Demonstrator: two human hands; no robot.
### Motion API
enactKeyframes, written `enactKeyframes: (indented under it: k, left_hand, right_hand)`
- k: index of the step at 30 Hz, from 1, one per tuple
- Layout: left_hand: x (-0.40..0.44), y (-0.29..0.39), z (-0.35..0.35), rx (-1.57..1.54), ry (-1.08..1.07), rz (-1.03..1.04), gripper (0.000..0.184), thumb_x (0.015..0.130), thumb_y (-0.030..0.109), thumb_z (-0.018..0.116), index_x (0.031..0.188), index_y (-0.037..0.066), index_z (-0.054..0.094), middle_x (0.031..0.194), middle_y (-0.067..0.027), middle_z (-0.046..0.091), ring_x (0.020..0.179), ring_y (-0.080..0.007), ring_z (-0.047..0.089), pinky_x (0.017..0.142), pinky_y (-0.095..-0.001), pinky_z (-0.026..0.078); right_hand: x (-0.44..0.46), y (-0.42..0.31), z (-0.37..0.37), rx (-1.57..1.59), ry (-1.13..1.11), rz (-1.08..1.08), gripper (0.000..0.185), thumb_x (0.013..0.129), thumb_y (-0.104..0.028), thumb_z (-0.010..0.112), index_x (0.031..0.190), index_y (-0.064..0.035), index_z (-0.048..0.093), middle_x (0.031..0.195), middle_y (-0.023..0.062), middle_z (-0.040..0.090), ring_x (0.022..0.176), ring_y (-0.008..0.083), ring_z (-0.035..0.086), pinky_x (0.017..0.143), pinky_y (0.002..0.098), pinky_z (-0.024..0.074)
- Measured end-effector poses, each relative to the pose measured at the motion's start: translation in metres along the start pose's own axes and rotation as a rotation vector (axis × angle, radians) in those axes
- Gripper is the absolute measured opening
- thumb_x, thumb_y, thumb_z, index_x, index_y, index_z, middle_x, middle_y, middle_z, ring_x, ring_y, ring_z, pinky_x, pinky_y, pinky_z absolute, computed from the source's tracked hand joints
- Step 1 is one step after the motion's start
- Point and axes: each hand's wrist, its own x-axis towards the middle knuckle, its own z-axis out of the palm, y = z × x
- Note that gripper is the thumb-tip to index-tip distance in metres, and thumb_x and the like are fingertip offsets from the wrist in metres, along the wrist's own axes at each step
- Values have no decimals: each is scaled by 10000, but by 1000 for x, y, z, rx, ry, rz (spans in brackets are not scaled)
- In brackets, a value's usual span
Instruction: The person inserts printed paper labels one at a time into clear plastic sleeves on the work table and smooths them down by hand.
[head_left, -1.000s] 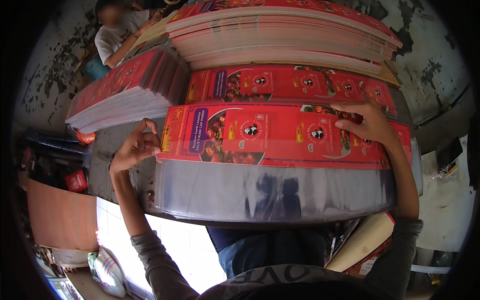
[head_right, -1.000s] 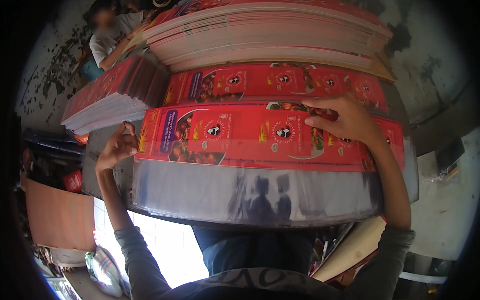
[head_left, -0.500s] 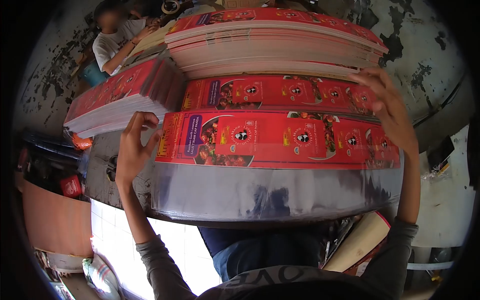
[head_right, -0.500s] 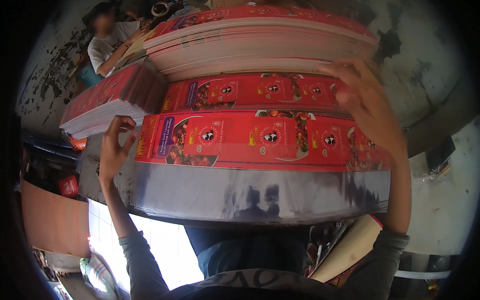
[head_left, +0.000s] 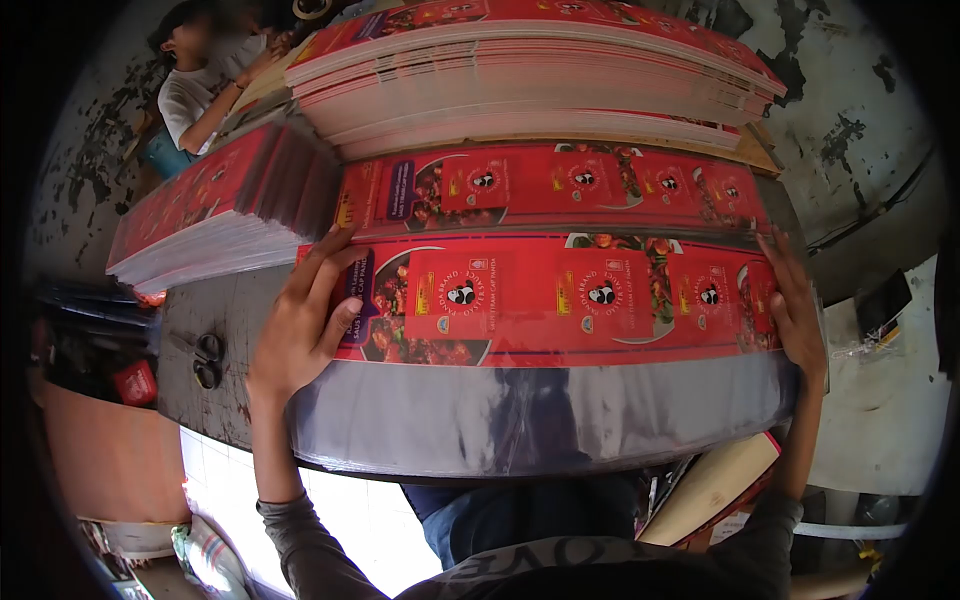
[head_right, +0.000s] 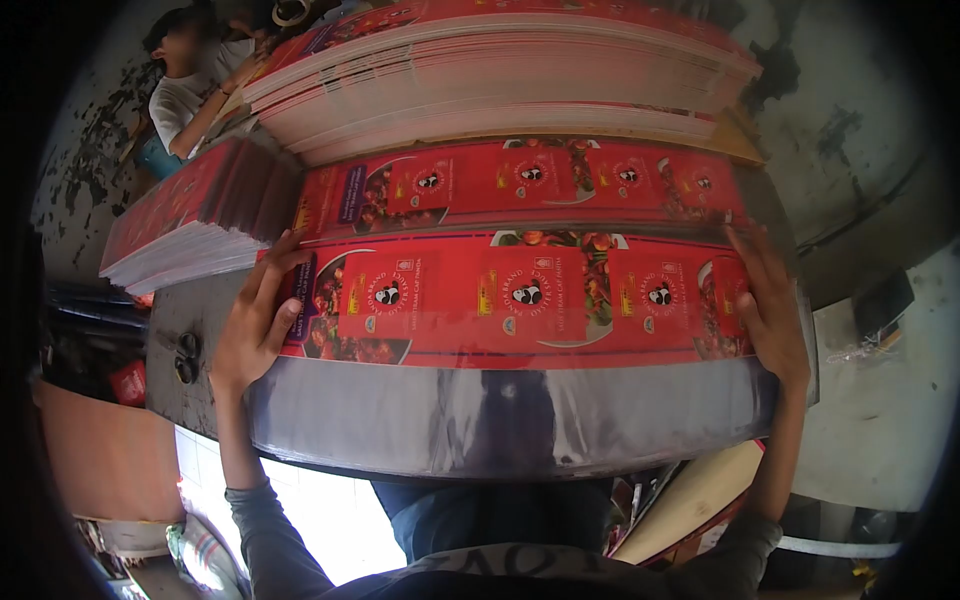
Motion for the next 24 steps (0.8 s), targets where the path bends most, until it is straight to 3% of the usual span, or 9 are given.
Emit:
enactKeyframes:
  k: [2,7,15,24]
  left_hand:
    - [-1,-1,2,28,45,-2,407,892,269,538,1225,41,491,1344,-181,452,1252,-394,420,1019,-472,343]
    - [-5,-6,2,124,105,-48,434,885,340,526,1197,39,512,1299,-177,496,1207,-377,467,1008,-461,346]
    - [-4,-4,3,166,140,-53,388,885,309,523,1158,33,538,1233,-167,553,1186,-338,496,1032,-452,319]
    - [-4,-1,3,150,153,-79,328,871,237,551,1128,34,554,1180,-153,581,1172,-333,507,1035,-468,317]
  right_hand:
    - [1,0,0,33,24,-11,679,927,-584,281,1402,-111,392,1477,199,286,1372,377,258,1101,454,216]
    - [-1,1,1,48,164,3,622,928,-529,350,1302,-49,480,1382,203,405,1280,380,393,1059,431,292]
    - [0,-2,3,-49,240,111,325,870,-208,563,1139,-27,575,1157,171,503,1090,336,515,944,371,389]
    - [2,-2,3,-4,225,81,299,859,-171,575,1121,-27,566,1127,157,511,1044,328,535,912,360,403]
